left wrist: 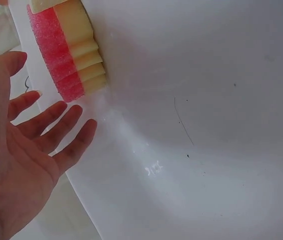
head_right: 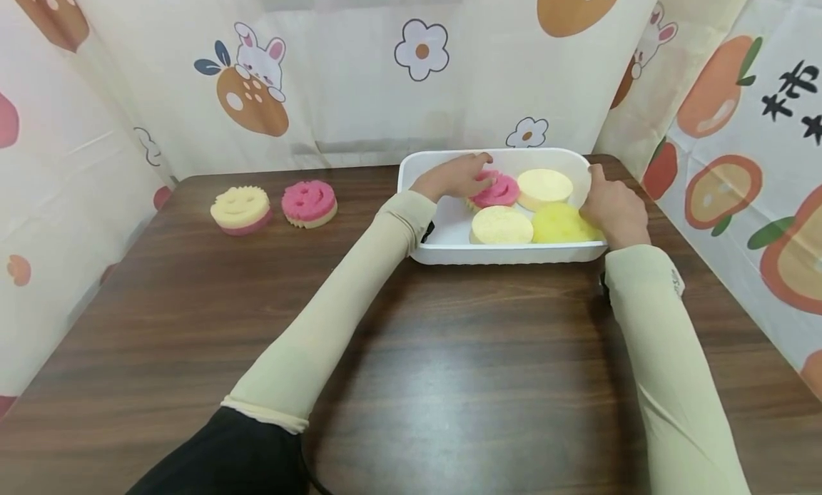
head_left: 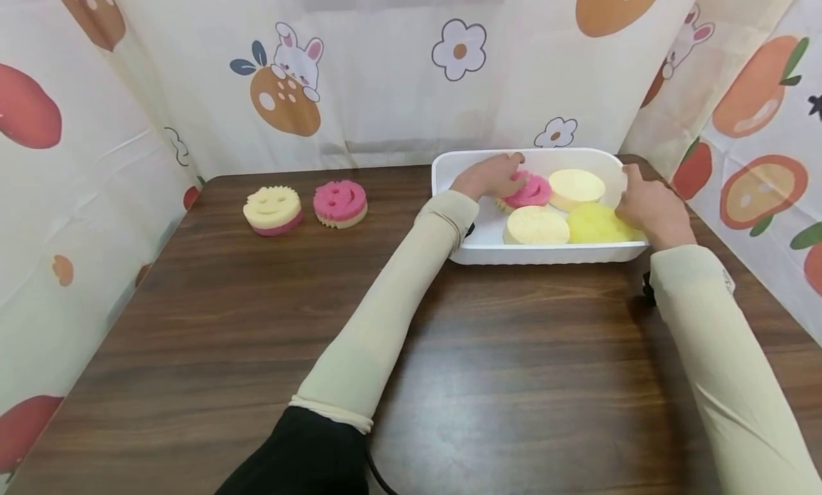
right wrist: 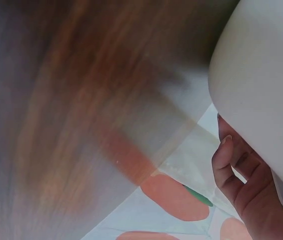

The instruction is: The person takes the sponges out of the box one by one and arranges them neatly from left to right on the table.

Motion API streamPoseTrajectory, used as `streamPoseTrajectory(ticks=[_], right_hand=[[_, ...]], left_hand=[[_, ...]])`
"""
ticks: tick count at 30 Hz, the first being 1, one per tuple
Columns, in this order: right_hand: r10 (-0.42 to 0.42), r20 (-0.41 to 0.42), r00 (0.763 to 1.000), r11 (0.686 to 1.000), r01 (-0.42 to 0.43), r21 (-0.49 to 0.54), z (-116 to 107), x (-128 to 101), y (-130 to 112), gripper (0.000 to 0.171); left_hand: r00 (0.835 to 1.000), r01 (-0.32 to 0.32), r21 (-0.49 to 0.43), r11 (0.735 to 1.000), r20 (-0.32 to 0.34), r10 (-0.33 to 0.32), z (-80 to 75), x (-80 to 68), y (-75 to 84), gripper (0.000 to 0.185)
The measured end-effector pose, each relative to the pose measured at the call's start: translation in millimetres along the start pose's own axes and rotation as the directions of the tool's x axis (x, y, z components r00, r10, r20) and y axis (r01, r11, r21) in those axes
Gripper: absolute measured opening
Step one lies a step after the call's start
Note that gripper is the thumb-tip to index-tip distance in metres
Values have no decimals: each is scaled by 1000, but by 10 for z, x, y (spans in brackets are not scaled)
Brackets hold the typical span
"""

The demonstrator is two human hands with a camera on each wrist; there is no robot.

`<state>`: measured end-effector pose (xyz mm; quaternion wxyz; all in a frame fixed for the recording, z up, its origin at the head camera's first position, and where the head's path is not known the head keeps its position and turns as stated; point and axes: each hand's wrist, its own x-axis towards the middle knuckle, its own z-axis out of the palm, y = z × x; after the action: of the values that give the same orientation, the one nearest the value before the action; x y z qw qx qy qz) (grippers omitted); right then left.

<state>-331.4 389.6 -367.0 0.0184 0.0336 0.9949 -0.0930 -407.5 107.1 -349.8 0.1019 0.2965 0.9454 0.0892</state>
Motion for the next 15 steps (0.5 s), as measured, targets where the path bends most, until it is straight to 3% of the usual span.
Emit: streamPoseTrajectory(ticks=[9, 15], right_hand=[[-2, 12, 1000, 1000, 2, 2, -7, 30, -63, 68], [0, 9, 1000, 1000, 0, -1, 13, -10, 10, 66]], left_hand=[[999, 20, -31, 999, 36, -19, -7, -15, -70, 62], [998, -16, -19, 1000, 58, 17, 44, 21, -36, 58]])
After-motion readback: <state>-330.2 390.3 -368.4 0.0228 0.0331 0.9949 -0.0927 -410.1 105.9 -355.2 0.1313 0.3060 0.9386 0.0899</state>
